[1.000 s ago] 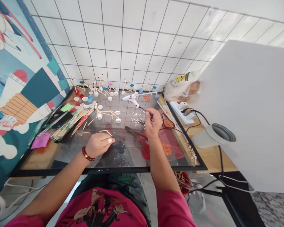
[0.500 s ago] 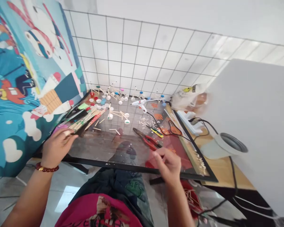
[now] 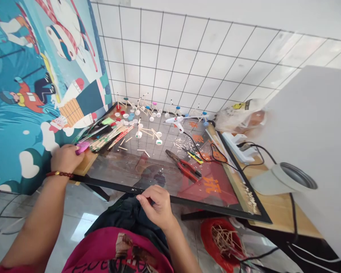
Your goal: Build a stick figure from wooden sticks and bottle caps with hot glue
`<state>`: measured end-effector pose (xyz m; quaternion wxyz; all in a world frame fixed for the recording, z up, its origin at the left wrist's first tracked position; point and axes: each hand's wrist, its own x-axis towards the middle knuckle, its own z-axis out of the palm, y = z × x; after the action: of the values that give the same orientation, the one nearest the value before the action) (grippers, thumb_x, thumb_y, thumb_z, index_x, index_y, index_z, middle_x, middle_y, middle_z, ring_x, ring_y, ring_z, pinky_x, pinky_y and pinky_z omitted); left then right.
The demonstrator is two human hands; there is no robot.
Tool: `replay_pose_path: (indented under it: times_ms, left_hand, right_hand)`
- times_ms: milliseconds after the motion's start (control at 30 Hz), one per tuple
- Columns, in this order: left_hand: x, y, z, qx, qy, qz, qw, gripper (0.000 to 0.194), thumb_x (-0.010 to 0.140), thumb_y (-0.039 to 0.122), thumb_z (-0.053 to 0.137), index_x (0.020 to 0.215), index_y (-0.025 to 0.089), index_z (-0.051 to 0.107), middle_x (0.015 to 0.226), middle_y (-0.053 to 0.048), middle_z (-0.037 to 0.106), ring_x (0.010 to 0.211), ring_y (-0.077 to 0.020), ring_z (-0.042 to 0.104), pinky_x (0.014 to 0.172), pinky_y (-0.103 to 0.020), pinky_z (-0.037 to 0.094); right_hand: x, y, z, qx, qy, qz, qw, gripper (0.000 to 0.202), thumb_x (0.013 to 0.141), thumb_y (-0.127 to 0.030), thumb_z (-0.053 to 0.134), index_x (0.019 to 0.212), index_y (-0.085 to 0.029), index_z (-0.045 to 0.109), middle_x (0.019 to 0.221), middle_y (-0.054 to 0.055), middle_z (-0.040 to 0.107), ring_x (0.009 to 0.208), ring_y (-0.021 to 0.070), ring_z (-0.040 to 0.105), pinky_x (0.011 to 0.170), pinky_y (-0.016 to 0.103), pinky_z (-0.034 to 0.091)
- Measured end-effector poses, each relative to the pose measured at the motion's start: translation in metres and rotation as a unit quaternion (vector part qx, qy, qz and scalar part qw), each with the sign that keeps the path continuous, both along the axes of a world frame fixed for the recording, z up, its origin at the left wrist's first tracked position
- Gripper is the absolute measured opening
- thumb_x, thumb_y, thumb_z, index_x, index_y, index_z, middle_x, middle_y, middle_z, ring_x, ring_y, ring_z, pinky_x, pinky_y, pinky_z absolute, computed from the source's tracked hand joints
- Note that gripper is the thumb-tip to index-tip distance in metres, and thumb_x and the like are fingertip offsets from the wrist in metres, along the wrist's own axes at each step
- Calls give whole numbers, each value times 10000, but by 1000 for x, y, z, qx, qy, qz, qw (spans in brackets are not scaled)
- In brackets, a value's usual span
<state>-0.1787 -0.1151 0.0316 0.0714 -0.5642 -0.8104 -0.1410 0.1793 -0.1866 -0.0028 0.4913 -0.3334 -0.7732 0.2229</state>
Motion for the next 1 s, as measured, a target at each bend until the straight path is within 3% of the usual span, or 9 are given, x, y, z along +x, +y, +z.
replay_pose_path:
  times_ms: [133,267,367,500,567,667,800,1000]
  left_hand:
    - [-4,-8,6,-55,35,8,998,307,841,306,479,853,130,731,913,-211,699,798,-370,647,617,-419,439]
    - [-3,-18,11,-94,51,3,994,307,856,367,513,855,147,727,943,-192,700,811,-363,654,606,-397,426]
    - [5,-15,19,-54,54,-22,997,357,894,415,496,905,148,732,981,-176,695,821,-340,645,621,-394,428]
    - [16,21,28,4,32,-109,994,282,890,240,496,942,178,766,1033,-125,701,942,-298,611,772,-387,454]
    - [16,47,28,-19,43,-133,990,237,803,135,556,859,153,786,1066,-128,696,1071,-341,549,879,-419,435]
    - [11,76,21,-30,53,-141,988,201,738,117,610,811,161,792,1280,-146,617,1212,-401,450,963,-496,396]
    - [2,84,8,3,118,-130,984,258,766,157,582,927,177,783,1400,-171,514,1276,-416,391,988,-548,362]
    - [-5,90,4,-15,146,-122,982,265,792,269,589,966,159,756,1337,-191,539,1231,-397,433,958,-503,369]
  right_hand:
    - [-4,1,-6,11,-47,13,999,244,914,-251,614,674,-221,581,583,-5,616,539,135,557,577,281,409]
    - [-5,6,-5,31,-93,16,995,224,924,-251,610,703,-217,602,604,-7,633,553,127,564,594,285,397]
    - [-3,11,-3,45,-113,15,992,210,925,-251,613,718,-215,614,621,-8,648,565,124,569,605,288,395]
    - [0,20,-4,33,-94,-8,995,225,925,-259,616,704,-220,607,602,-8,629,556,132,551,599,293,397]
    - [1,22,-7,13,-77,-27,997,244,930,-268,609,690,-223,602,578,-10,598,550,136,539,586,288,400]
    - [2,24,-11,-13,-61,-49,997,246,928,-270,611,687,-222,603,579,-10,581,554,135,538,578,277,406]
    - [2,23,-11,-23,-51,-58,997,252,927,-270,611,680,-222,595,577,-13,569,546,133,532,572,274,404]
    - [-1,23,-11,-18,-87,-52,995,244,925,-264,611,685,-221,603,575,-12,579,551,136,535,586,283,389]
